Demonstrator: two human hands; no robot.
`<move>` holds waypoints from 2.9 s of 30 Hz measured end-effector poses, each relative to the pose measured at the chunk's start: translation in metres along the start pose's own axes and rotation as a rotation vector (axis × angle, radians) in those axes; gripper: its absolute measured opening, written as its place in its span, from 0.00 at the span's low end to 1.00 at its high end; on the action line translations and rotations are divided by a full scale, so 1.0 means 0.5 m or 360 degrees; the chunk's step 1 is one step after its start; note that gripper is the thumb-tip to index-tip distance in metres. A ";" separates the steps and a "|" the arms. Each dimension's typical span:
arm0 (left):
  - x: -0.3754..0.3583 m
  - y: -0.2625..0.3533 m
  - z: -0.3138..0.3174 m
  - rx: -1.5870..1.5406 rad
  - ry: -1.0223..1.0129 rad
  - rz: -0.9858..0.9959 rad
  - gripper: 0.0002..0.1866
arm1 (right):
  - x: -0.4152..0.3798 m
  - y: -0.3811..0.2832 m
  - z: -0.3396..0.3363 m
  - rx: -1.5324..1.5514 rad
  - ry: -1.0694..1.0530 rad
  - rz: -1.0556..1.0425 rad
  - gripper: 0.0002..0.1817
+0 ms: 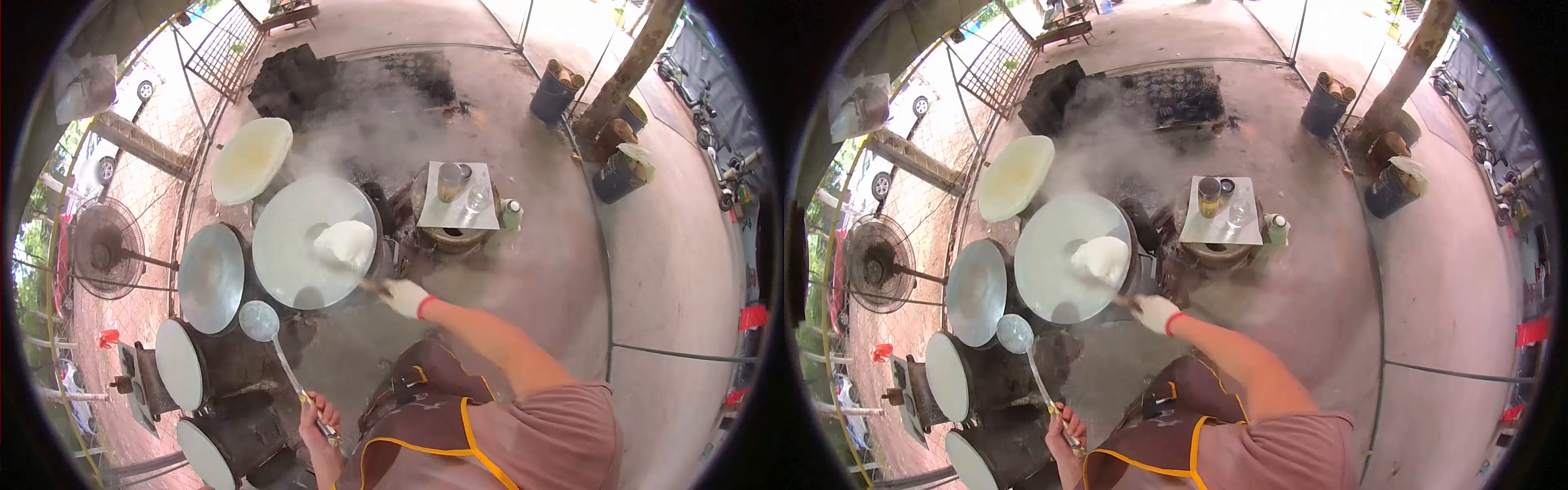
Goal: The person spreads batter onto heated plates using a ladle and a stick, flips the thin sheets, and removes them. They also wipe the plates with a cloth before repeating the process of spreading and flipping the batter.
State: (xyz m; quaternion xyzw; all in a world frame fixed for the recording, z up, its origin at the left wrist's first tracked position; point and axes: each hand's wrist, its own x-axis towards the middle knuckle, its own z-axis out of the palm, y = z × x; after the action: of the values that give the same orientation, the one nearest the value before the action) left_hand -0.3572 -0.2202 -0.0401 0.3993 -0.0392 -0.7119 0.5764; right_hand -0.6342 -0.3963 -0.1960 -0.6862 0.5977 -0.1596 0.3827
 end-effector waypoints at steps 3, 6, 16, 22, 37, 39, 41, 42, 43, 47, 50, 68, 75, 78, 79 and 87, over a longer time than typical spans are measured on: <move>0.009 0.016 -0.009 -0.0036 0.0012 -0.0034 0.13 | -0.095 0.017 0.004 0.0060 -0.0161 0.0023 0.19; 0.018 0.028 -0.024 -0.0063 -0.0026 -0.0078 0.12 | -0.022 0.048 0.008 -0.0102 0.0348 0.0282 0.16; 0.036 0.068 -0.066 -0.0022 -0.0102 -0.0246 0.12 | 0.078 -0.054 0.041 0.0561 0.0488 0.0228 0.25; 0.049 0.078 -0.099 0.0067 -0.0114 -0.0360 0.10 | 0.047 -0.122 0.047 0.1220 0.0692 0.0933 0.22; 0.093 0.032 -0.047 -0.0068 0.0016 -0.0597 0.04 | 0.194 -0.021 -0.019 0.1118 0.0648 0.0351 0.18; 0.093 0.021 -0.045 -0.0094 0.0064 -0.0625 0.03 | 0.173 -0.015 0.017 0.1040 0.0462 0.0207 0.19; 0.100 0.018 -0.035 -0.0072 0.0105 -0.0627 0.03 | 0.179 -0.026 -0.001 0.0936 0.0286 0.0160 0.19; 0.102 0.019 -0.030 -0.0035 0.0134 -0.0621 0.03 | 0.189 -0.022 -0.025 0.0875 0.0195 0.0196 0.20; 0.105 0.020 -0.023 0.0002 0.0161 -0.0614 0.04 | 0.198 -0.029 -0.057 0.0814 0.0106 0.0229 0.20; 0.163 0.029 -0.013 0.0845 0.0356 -0.0412 0.04 | 0.254 0.013 -0.017 0.0889 0.0128 0.0495 0.21; 0.222 0.038 0.030 0.1111 0.0420 -0.0241 0.05 | 0.188 0.042 0.000 0.0928 -0.0133 0.0269 0.22; 0.170 0.122 0.104 0.0247 -0.0225 -0.0271 0.04 | 0.067 -0.064 -0.014 0.1986 0.0628 0.0592 0.15; 0.205 0.161 0.171 0.0182 0.0014 -0.0345 0.05 | 0.098 -0.031 0.045 0.1472 -0.0089 0.0447 0.19; 0.202 0.217 0.130 0.0013 0.0047 -0.0452 0.06 | 0.101 -0.113 0.017 0.1721 0.0124 0.0782 0.17; 0.200 0.243 0.124 0.0073 0.0065 -0.0357 0.05 | 0.113 -0.115 0.027 0.1627 0.0127 0.0884 0.16; 0.348 0.508 -0.004 0.1246 0.0137 0.0503 0.07 | 0.283 -0.408 0.180 0.1579 0.0191 0.0713 0.11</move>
State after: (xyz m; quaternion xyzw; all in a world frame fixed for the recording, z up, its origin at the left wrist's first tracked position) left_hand -0.1585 -0.4519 -0.0013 0.6065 -0.3433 -0.5288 0.4844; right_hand -0.3976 -0.5010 -0.1428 -0.2691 0.6030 -0.3757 0.6502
